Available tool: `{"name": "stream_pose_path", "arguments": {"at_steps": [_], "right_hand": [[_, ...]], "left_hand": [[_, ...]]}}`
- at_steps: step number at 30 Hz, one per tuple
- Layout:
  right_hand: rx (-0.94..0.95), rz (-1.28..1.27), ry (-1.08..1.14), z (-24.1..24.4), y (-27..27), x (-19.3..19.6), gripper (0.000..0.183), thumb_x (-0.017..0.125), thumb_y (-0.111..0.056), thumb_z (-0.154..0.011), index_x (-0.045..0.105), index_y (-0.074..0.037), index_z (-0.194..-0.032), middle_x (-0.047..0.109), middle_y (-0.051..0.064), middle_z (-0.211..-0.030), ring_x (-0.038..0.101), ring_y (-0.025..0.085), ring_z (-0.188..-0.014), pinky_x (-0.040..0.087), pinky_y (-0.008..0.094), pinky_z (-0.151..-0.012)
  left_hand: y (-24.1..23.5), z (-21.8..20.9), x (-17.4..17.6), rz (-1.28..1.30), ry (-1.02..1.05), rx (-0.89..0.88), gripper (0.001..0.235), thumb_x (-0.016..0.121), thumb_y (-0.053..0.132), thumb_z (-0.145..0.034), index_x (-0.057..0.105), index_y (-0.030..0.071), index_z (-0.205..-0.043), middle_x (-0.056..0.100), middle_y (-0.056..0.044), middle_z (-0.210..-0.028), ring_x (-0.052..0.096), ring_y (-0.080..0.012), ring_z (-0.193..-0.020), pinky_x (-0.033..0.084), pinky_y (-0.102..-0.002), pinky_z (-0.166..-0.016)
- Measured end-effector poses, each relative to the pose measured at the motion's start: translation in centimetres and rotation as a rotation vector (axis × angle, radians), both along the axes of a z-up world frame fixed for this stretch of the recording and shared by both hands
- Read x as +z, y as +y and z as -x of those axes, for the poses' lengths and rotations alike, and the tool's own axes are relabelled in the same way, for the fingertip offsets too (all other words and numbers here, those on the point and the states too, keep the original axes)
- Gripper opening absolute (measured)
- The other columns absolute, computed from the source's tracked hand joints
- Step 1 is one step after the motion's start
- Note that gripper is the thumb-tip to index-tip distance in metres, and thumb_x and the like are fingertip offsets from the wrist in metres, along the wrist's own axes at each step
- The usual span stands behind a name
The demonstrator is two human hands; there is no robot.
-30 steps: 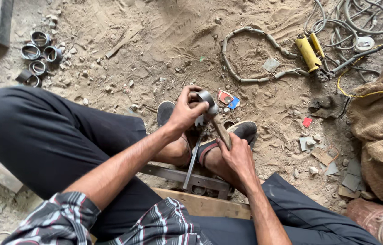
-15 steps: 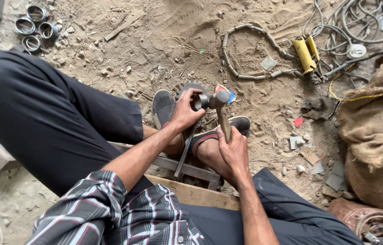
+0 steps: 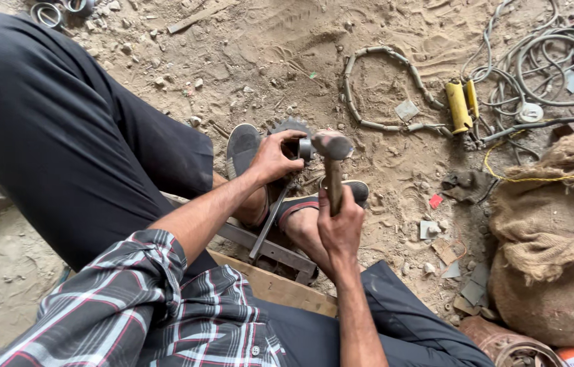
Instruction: The person sits on the ground and uses a hammer to strike a cylindrical metal part placed on a gear. The person repeatedly adjusts the part and strikes it to shape or fit it.
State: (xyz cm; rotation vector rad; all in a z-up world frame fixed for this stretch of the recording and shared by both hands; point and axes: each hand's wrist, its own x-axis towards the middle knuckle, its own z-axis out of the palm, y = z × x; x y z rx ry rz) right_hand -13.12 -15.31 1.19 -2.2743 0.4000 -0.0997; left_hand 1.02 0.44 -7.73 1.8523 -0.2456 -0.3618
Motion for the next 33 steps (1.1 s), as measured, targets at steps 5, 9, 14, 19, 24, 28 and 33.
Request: {"name": "stream_pose_path", "arguments": {"at_steps": [5,9,14,19,24,28,33], "right_hand": [[0.015,0.072,0.118,-0.5,0.8,0.7,0.037,0.062,-0.042,-0.1,0.062,-0.006,-0.093,0.06,0.006,-0.054,0.058,0.019,-0.041,0.045,0.041,-0.037],[-0.022,0.037,-0.012,-0.1,1.2,1.1,0.038,0.064,-0.041,-0.102,0.061,-0.004,-0.093,0.06,0.013,-0.055,0.059,0.025,-0.044,0.043,0.042,-0.041],[0.024,0.132,0.012,-0.1,0.6,0.7,0.039,0.064,-0.041,-0.103,0.062,-0.003,-0.093,0.058,0.007,-0.057,0.057,0.018,-0.048,0.043,0.04,-0.042],[-0.033,-0.021,0.037,-0.4,-0.4,0.0,0.037,0.063,-0.041,-0.101,0.061,-0.006,-0.09,0.049,0.0,-0.051,0.046,0.014,-0.039,0.035,0.037,-0.037],[-0.046,-0.038,-0.018,0.5,-1.1,-0.5,0.042,0.065,-0.04,-0.104,0.059,-0.003,-0.084,0.047,0.0,-0.051,0.046,0.012,-0.041,0.033,0.034,-0.039],[-0.023,-0.001,0.018,0.3,-1.2,-0.9,0.033,0.064,-0.038,-0.101,0.065,-0.006,-0.092,0.05,0.002,-0.048,0.048,0.014,-0.039,0.034,0.036,-0.039],[-0.021,0.072,0.203,-0.3,-0.3,-1.9,0.037,0.065,-0.042,-0.099,0.066,-0.005,-0.096,0.066,0.013,-0.061,0.068,0.028,-0.05,0.05,0.044,-0.045]], "left_hand": [[0.1,0.0,0.3,-0.077,0.088,-0.014,0.067,0.084,0.021,-0.064,0.07,0.016,-0.129,0.079,-0.011,-0.11,0.076,-0.0188,-0.097,0.06,-0.031,-0.091],[0.0,0.3,-0.4,0.029,-0.17,-0.007,0.07,0.087,0.018,-0.064,0.066,0.008,-0.129,0.076,-0.015,-0.117,0.074,-0.0209,-0.104,0.058,-0.033,-0.094],[0.0,0.5,-1.0,-0.06,-0.03,-0.025,0.068,0.084,0.021,-0.063,0.071,0.012,-0.129,0.079,-0.012,-0.112,0.076,-0.0191,-0.099,0.06,-0.032,-0.092],[-0.6,0.1,-0.7,-0.101,-0.058,-0.041,0.078,0.082,0.018,-0.063,0.061,0.008,-0.137,0.069,-0.014,-0.119,0.069,-0.0241,-0.108,0.056,-0.035,-0.1],[-1.0,-0.3,-1.1,-0.134,-0.035,-0.027,0.074,0.077,0.013,-0.066,0.057,0.008,-0.137,0.055,-0.013,-0.128,0.061,-0.0263,-0.12,0.054,-0.036,-0.107],[-1.2,-0.6,-0.9,-0.066,-0.185,0.077,0.066,0.076,0.01,-0.07,0.056,0.007,-0.134,0.06,-0.011,-0.127,0.063,-0.0268,-0.121,0.053,-0.04,-0.109],[-1.3,0.0,-0.1,-0.231,-0.323,0.207,0.065,0.077,0.006,-0.075,0.051,0.008,-0.135,0.062,-0.009,-0.125,0.058,-0.0271,-0.12,0.044,-0.048,-0.107]]}}
